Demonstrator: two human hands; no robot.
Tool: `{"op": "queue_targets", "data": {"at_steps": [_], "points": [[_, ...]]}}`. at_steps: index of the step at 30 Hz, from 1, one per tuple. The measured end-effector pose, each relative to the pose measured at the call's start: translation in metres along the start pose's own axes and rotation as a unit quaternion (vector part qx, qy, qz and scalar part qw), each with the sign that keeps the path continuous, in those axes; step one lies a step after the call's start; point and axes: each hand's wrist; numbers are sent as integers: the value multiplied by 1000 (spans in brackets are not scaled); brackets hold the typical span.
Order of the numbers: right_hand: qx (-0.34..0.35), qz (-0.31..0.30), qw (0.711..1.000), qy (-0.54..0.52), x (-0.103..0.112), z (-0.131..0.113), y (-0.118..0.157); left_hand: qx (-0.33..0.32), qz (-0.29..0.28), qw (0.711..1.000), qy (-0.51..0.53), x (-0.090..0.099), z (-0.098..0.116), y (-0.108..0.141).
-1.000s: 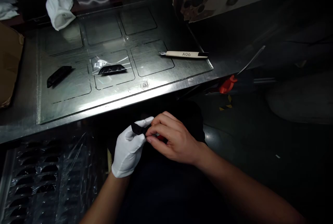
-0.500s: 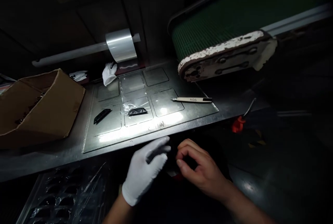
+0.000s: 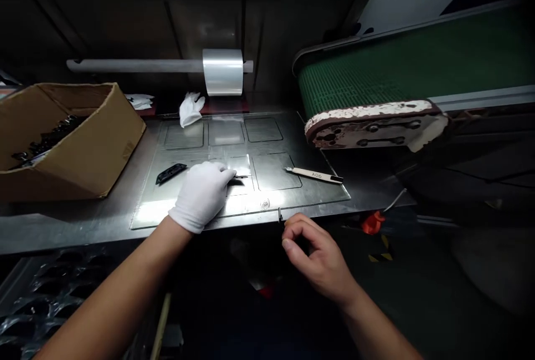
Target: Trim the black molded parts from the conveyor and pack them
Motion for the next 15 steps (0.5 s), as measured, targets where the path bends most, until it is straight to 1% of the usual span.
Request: {"op": "queue_targets", "data": {"at_steps": [3, 5, 7, 8, 9, 11, 13, 15], "points": [[14, 11, 999, 41, 14, -8, -11, 6, 8, 1000, 17, -1, 11, 19], [37, -2, 996, 83, 22, -18, -25, 14, 16, 999, 37, -1, 21, 34], [77, -23, 985, 151, 25, -31, -45, 22, 30, 997, 62, -2, 31, 47], [100, -36, 974, 198, 24, -37, -56, 26, 40, 996, 71, -3, 36, 53], [125, -51, 959, 251, 21, -44, -68, 31, 51, 995, 76, -4, 41, 59], [171, -81, 913, 363, 12, -56, -93, 40, 64, 995, 70, -8, 49, 67], [207, -109, 858, 456, -1, -66, -117, 51, 54, 996, 50, -13, 56, 73], [233, -131, 813, 518, -12, -73, -137, 65, 37, 996, 37, -17, 60, 76]]}}
Point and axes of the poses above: each hand's wrist, its own y-axis away from the middle knuckle, its own x-axis out of the back of the hand, z = x × y, and after that the axes turned 10 degrees about -x, right-handed
